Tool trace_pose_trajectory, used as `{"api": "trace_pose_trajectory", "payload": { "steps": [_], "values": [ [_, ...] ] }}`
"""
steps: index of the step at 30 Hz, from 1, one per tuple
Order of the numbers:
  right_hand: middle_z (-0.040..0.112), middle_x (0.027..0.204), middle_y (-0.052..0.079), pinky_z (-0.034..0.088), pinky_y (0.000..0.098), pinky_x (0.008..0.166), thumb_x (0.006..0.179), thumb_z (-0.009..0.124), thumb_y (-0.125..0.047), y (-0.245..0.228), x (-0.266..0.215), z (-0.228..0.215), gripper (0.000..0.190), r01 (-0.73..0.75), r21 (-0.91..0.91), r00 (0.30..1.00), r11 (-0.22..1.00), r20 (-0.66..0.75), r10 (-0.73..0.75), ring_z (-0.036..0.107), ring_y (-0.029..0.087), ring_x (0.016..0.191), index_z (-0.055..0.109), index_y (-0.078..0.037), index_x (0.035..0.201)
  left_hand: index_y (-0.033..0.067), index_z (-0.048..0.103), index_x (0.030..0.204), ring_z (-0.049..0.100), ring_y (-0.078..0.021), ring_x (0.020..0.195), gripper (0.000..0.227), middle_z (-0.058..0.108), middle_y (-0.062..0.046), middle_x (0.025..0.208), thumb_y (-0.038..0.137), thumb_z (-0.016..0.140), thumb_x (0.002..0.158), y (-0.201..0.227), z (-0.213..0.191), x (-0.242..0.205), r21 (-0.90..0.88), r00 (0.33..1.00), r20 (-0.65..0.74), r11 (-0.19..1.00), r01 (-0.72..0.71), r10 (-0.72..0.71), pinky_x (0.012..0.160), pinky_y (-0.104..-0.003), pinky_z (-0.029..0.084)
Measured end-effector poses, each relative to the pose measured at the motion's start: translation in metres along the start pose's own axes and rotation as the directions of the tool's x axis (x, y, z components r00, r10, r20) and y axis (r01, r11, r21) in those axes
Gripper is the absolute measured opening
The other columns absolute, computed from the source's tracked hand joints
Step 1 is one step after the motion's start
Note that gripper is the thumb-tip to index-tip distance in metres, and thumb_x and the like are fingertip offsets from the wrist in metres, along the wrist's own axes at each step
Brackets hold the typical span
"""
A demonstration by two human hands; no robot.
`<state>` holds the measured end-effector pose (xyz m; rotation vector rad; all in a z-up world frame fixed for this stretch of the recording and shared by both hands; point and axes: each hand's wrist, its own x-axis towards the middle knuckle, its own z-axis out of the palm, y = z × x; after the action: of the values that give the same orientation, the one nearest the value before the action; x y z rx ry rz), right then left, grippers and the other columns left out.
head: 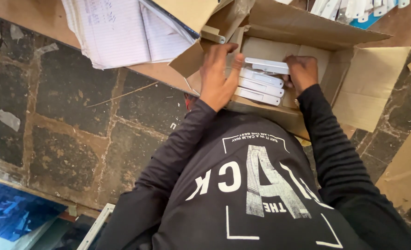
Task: The person places multiple white plastic hinges into a cardboard box, arranging them in neat rows. The person handles the hinges one at a time, aligning them carefully within the box.
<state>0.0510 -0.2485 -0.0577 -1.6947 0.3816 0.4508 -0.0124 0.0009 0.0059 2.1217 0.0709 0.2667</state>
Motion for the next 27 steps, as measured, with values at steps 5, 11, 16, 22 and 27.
{"api": "trace_pose_trajectory", "payload": {
  "steps": [5,11,16,22,27],
  "values": [
    [0.064,0.065,0.008,0.04,0.0268,0.04,0.1,0.062,-0.021,-0.01,0.009,0.015,0.027,-0.006,-0.188,0.999,0.982,-0.052,-0.003,0.054,0.011,0.046,0.073,0.004,0.095,0.0185,0.071,0.118,0.044,-0.0311,0.132,0.032,0.059,-0.003,0.128,0.028,0.073,0.088,0.005,0.003,-0.004,0.267,0.985,0.145,0.955,-0.127,0.09,0.098,-0.056,0.036],
    [0.065,0.068,0.005,0.037,0.0257,0.042,0.106,0.067,-0.026,-0.013,0.009,0.012,0.031,0.093,0.034,0.995,0.995,0.017,-0.093,0.051,0.008,0.047,0.072,0.003,0.099,0.0198,0.075,0.112,0.041,-0.0293,0.135,0.026,0.058,-0.001,0.133,0.025,0.073,0.086,-0.002,0.015,-0.003,0.356,0.967,0.183,0.905,-0.234,0.178,0.101,-0.06,0.032],
    [0.066,0.067,0.005,0.043,0.0275,0.043,0.101,0.077,-0.025,-0.004,0.002,0.014,0.033,0.208,-0.222,0.977,0.952,0.012,-0.211,0.055,0.007,0.046,0.073,0.005,0.087,0.0181,0.076,0.113,0.04,-0.0297,0.137,0.025,0.057,-0.001,0.136,0.022,0.072,0.088,-0.009,0.019,-0.001,0.374,0.955,0.235,0.891,-0.259,0.179,0.103,-0.06,0.031],
    [0.07,0.075,0.012,0.052,0.0338,0.058,0.097,0.081,-0.021,0.005,0.004,0.013,0.025,0.416,-0.486,0.898,0.769,0.087,-0.431,0.065,0.019,0.06,0.076,0.002,0.088,0.0186,0.074,0.122,0.036,-0.0308,0.143,0.036,0.054,-0.002,0.142,0.017,0.072,0.085,-0.018,0.024,-0.002,0.433,0.923,0.313,0.832,-0.348,0.224,0.108,-0.066,0.031],
    [0.073,0.089,0.014,0.055,0.0363,0.075,0.091,0.084,-0.02,0.007,0.009,0.008,0.02,0.568,-0.533,0.803,0.628,0.192,-0.564,0.071,0.027,0.079,0.079,-0.001,0.091,0.0175,0.068,0.137,0.026,-0.0353,0.149,0.059,0.046,-0.004,0.156,0.008,0.069,0.078,-0.024,0.032,-0.007,0.518,0.887,0.387,0.736,-0.436,0.253,0.105,-0.07,0.029]
  ]
}}
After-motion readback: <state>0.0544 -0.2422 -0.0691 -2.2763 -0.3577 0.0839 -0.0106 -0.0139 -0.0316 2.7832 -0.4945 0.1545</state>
